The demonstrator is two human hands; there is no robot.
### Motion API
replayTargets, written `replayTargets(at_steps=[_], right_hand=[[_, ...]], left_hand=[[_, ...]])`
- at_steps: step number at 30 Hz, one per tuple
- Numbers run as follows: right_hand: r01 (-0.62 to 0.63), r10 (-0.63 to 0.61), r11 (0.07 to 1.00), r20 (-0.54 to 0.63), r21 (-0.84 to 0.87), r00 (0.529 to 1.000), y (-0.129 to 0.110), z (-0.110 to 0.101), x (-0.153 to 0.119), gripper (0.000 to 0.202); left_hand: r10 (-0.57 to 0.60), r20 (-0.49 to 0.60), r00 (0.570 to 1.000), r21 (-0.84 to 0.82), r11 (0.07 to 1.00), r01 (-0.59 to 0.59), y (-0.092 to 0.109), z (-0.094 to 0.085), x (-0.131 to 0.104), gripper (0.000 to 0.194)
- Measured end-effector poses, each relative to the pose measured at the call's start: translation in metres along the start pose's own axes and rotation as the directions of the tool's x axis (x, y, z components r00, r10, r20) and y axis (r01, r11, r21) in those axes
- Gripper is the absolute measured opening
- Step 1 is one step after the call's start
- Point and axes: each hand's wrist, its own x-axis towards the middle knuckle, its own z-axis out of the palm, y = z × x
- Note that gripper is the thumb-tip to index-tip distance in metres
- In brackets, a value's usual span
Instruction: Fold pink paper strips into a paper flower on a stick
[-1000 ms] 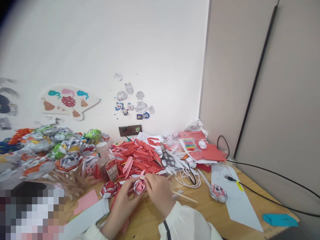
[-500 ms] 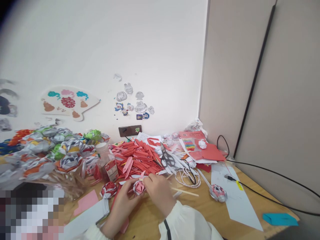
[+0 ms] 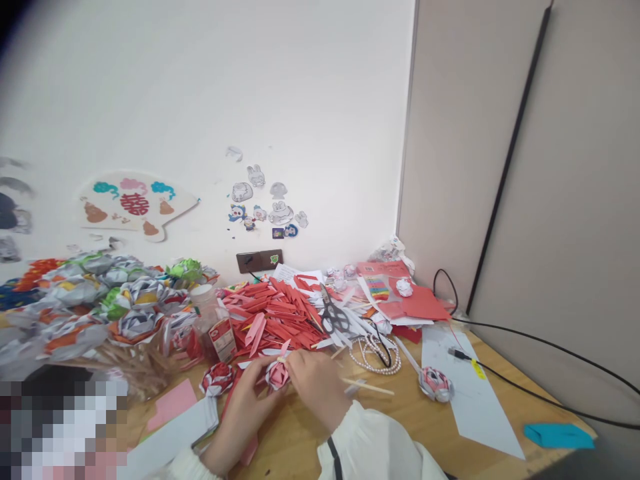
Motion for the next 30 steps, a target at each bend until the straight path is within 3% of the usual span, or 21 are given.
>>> replayTargets(at_steps=[8,20,30], right_hand=[[-0.121,0.116,0.951,0.033,0.283,0.993,-0.002,-0.013,0.003,0.017],[-0.035,0.036,0.999,-0.027,0.039,0.999,0.001,-0.001,-0.001,0.024],[-0.111,0.138,0.982,-0.178,0.156,0.974,-0.002,-0.01,0.001,0.022]], left_hand=[[0.066,0.028,0.997,0.074,0.995,-0.068,0.001,-0.002,0.001,0.035],[0.086,0.065,0.994,0.101,0.991,-0.093,0.003,-0.005,0.0,0.036],[0.099,0.045,0.994,0.122,0.987,-0.104,0.002,-0.005,0.002,0.036]])
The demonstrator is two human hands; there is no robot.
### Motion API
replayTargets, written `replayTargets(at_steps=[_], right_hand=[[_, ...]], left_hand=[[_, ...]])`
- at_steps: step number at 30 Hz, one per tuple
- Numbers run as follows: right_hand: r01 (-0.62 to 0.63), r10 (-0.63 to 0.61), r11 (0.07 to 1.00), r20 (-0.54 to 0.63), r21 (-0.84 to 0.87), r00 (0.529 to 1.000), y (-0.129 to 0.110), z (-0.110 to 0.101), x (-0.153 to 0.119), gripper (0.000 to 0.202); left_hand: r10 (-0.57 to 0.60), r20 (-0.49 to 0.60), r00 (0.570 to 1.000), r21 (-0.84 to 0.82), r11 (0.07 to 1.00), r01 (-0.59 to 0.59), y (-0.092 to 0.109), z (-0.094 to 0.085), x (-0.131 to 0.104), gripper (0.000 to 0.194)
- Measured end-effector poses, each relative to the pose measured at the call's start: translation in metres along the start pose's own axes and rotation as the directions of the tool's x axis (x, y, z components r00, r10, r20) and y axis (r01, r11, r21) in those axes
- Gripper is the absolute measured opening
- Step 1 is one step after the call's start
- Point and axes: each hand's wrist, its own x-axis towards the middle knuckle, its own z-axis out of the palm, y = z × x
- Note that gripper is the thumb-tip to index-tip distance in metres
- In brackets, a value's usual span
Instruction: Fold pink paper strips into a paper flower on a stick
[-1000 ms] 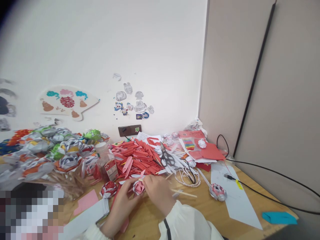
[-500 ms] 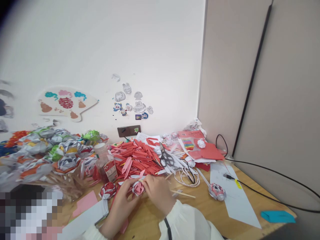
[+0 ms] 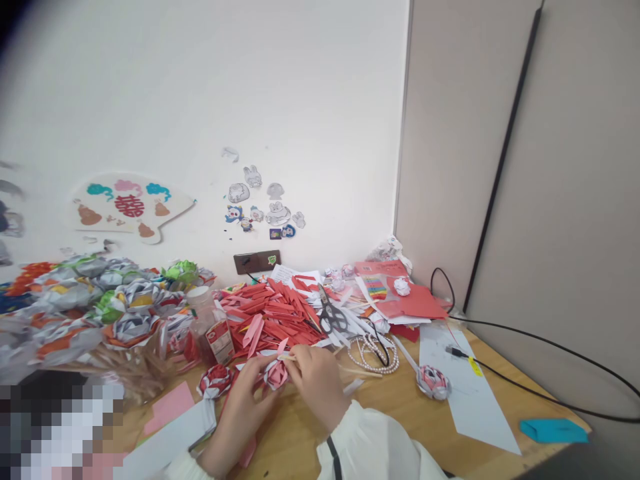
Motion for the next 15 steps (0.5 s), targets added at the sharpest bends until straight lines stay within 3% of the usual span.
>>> replayTargets(at_steps=[15], right_hand=[[0.066,-0.069,0.996,0.051,0.057,0.996,0.0039,0.0071,-0.0031,0.017]], left_hand=[[0.022,-0.027,0.999,-0.005,1.0,-0.022,0.0035,-0.0004,0.0005,0.036]])
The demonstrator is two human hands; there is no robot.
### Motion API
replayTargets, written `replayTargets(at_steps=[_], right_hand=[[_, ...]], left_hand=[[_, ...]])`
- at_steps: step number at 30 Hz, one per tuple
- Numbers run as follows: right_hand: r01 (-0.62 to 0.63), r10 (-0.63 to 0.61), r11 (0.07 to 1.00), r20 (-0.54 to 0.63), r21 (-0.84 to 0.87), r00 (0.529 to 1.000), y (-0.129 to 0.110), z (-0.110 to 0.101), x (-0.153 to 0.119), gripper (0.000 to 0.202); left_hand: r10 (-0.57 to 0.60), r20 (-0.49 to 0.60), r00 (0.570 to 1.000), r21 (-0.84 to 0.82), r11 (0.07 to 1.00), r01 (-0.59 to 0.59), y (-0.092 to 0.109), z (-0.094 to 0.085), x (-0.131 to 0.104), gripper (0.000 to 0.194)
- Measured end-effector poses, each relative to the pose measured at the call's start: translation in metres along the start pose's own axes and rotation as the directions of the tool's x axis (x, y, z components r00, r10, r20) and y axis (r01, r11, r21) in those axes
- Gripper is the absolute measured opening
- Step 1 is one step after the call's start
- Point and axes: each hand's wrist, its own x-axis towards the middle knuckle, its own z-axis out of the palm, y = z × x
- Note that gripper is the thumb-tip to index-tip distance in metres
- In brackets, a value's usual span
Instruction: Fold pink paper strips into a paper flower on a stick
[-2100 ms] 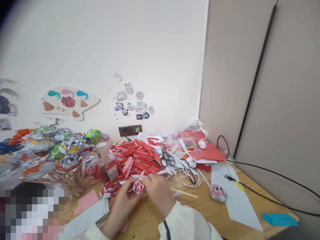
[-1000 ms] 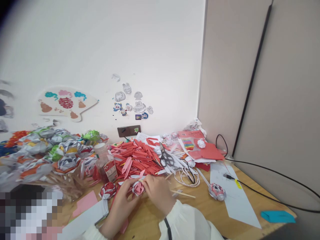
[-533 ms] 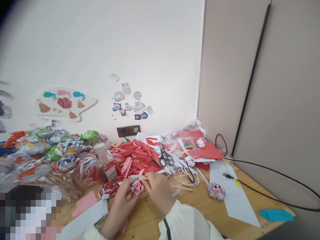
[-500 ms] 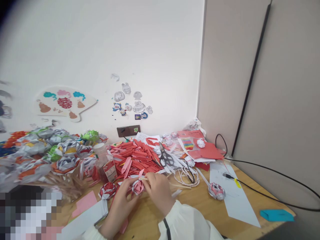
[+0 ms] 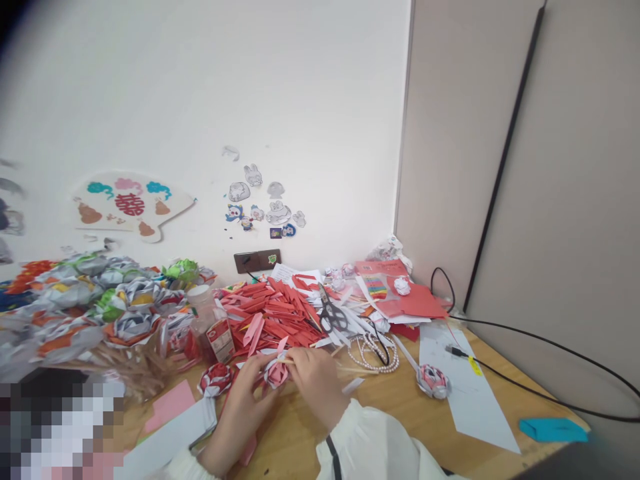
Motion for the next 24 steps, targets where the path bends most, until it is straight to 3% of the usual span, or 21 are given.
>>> replayTargets(at_steps=[10,12,18,24], right_hand=[[0.121,-0.118,0.99,0.036,-0.071,0.992,0.005,0.001,0.0,0.018],[0.094,-0.094,0.996,0.042,0.001,0.995,0.006,-0.002,0.003,0.017],[-0.142,0.123,0.95,0.084,0.279,0.989,0.006,-0.014,0.009,0.011],[-0.131,0.081,0.935,0.161,0.329,0.984,0.005,-0.026,0.013,0.008]], left_hand=[[-0.015,0.021,1.0,-0.009,1.0,0.015,0.0,-0.001,-0.001,0.037],[-0.01,0.031,0.999,-0.019,1.0,0.011,0.001,-0.002,-0.001,0.036],[-0.058,0.05,0.997,-0.153,0.986,0.065,0.004,-0.003,0.0,0.034],[-0.108,0.087,0.99,-0.281,0.951,0.129,-0.002,-0.001,0.001,0.036]])
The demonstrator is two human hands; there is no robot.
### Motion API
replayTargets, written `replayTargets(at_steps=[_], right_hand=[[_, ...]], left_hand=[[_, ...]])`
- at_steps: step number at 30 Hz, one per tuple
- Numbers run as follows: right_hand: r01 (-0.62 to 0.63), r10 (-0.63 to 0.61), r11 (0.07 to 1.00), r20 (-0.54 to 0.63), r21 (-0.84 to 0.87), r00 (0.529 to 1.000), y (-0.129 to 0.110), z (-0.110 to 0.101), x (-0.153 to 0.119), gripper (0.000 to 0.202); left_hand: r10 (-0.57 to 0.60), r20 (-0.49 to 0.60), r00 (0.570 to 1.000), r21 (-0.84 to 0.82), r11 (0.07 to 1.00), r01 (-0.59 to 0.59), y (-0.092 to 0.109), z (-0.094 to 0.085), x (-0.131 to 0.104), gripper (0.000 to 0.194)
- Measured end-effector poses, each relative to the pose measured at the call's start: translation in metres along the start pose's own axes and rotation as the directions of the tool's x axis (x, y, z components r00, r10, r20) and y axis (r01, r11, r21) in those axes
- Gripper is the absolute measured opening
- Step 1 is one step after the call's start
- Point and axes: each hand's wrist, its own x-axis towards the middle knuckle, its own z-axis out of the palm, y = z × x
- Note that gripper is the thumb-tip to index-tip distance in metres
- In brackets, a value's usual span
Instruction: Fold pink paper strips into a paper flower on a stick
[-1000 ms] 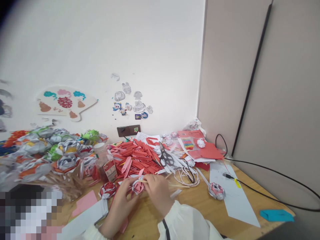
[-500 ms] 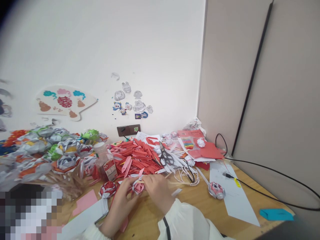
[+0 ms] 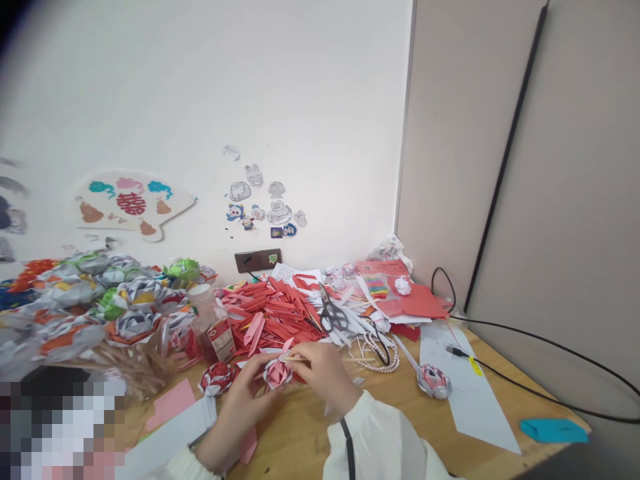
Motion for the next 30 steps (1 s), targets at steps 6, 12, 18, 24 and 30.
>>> replayTargets(at_steps=[6,12,18,24,30], right_hand=[[-0.001,0.0,0.999,-0.032,-0.032,0.999,-0.004,-0.003,-0.001,0.014],[0.007,-0.017,0.989,-0.067,-0.148,0.998,-0.003,0.005,-0.005,0.01],[0.1,-0.124,0.962,-0.079,-0.255,0.989,0.0,0.01,-0.007,0.01],[0.162,-0.186,0.925,-0.04,-0.344,0.982,0.004,0.011,-0.007,0.015],[0.21,-0.201,0.906,0.063,-0.367,0.978,0.008,0.007,-0.005,0.015]], left_hand=[[-0.009,0.009,1.0,-0.049,0.999,0.009,0.001,0.0,0.0,0.036],[-0.011,-0.031,0.999,0.012,1.0,0.012,0.008,0.002,-0.001,0.035],[0.064,-0.054,0.997,0.153,0.987,-0.055,0.005,0.0,0.0,0.035],[0.103,0.002,0.995,0.237,0.966,-0.101,0.004,-0.002,-0.002,0.034],[0.105,0.052,0.993,0.255,0.96,-0.114,0.008,-0.003,-0.002,0.035]])
